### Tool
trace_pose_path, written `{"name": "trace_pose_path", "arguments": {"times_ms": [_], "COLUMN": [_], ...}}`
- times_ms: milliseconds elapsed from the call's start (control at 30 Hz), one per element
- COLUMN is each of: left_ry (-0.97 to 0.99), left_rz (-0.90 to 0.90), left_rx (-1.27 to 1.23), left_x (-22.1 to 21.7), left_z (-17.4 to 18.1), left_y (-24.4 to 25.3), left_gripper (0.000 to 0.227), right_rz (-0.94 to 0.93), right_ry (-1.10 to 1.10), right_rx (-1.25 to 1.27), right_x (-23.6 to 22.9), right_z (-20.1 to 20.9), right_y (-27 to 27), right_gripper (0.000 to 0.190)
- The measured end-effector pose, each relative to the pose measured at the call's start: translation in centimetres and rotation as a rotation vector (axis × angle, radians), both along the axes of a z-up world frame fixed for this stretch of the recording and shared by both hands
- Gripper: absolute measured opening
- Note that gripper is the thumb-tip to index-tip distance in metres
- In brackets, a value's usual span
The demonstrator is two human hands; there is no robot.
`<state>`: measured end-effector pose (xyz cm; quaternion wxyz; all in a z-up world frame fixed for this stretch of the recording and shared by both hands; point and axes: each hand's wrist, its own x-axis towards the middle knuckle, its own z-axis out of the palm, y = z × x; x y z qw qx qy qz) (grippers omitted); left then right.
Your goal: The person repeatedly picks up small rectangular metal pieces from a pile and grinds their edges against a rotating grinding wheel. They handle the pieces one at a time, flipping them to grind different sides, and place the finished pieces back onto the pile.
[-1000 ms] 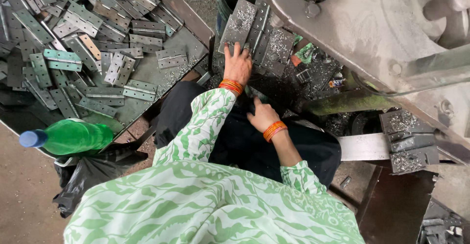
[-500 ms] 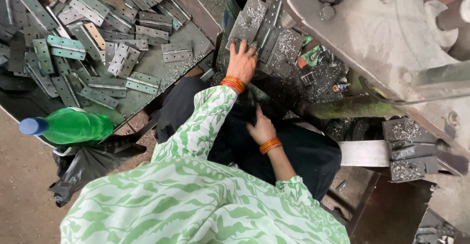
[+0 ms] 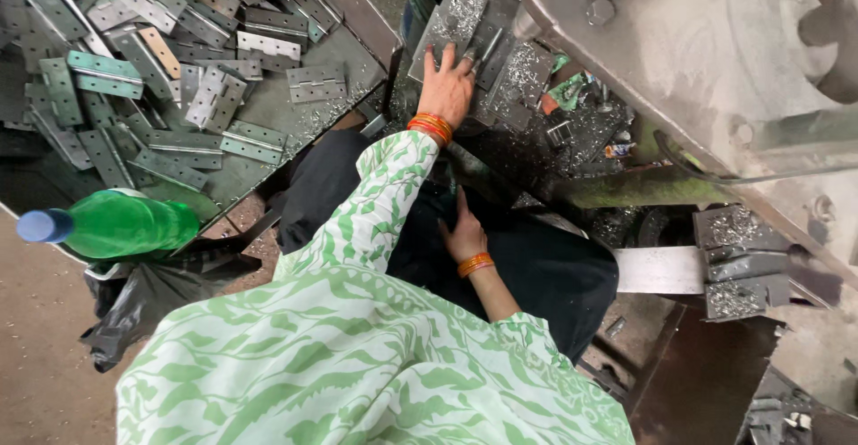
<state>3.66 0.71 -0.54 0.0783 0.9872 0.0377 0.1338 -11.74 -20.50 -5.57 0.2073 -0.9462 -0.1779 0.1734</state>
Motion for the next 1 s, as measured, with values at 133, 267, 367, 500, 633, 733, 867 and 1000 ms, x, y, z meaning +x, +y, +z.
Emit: {"name": "trace_pose_path", "arguments": {"times_ms": [133, 267, 367, 500, 633, 733, 867, 1000], "left_ry": [-0.013, -0.055, -0.009, -0.004, -0.122, -0.073, 0.074, 0.022], "left_rz": [0.005, 0.029, 0.027, 0.017, 0.015, -0.008, -0.022, -0.005], "left_rx": [0.0, 0.004, -0.033, -0.028, -0.016, -0.046, 0.027, -0.002], "left_x": [1.0, 3.1, 3.4, 3.0, 1.0, 1.0, 3.0, 4.3], "left_z": [-0.1, -0.2, 0.2, 0.1, -1.0, -1.2, -0.3, 0.8], "left_y": [1.0, 0.8, 0.9, 0.6, 1.3, 1.2, 1.0, 1.0], "left_gripper": [0.035, 0.037, 0.033, 0.033, 0.035, 0.036, 0.039, 0.037], "right_rz": [0.1, 0.14, 0.104, 0.035, 0.0, 0.027, 0.129, 0.093], "right_ry": [-0.046, -0.034, -0.031, -0.099, -0.027, 0.022, -0.006, -0.01], "right_rx": [-0.068, -0.148, -0.123, 0.059, 0.107, 0.042, -0.048, -0.102], "right_x": [2.5, 4.6, 3.2, -0.4, 0.3, 1.5, 3.7, 3.4], "right_z": [5.4, 8.1, 5.4, -0.4, -1.1, 1.9, 5.6, 3.5], "right_y": [0.3, 0.8, 0.9, -0.1, -0.4, -0.2, -0.3, 0.3], "right_gripper": [0.087, 0.075, 0.082, 0.091, 0.092, 0.095, 0.083, 0.088]}}
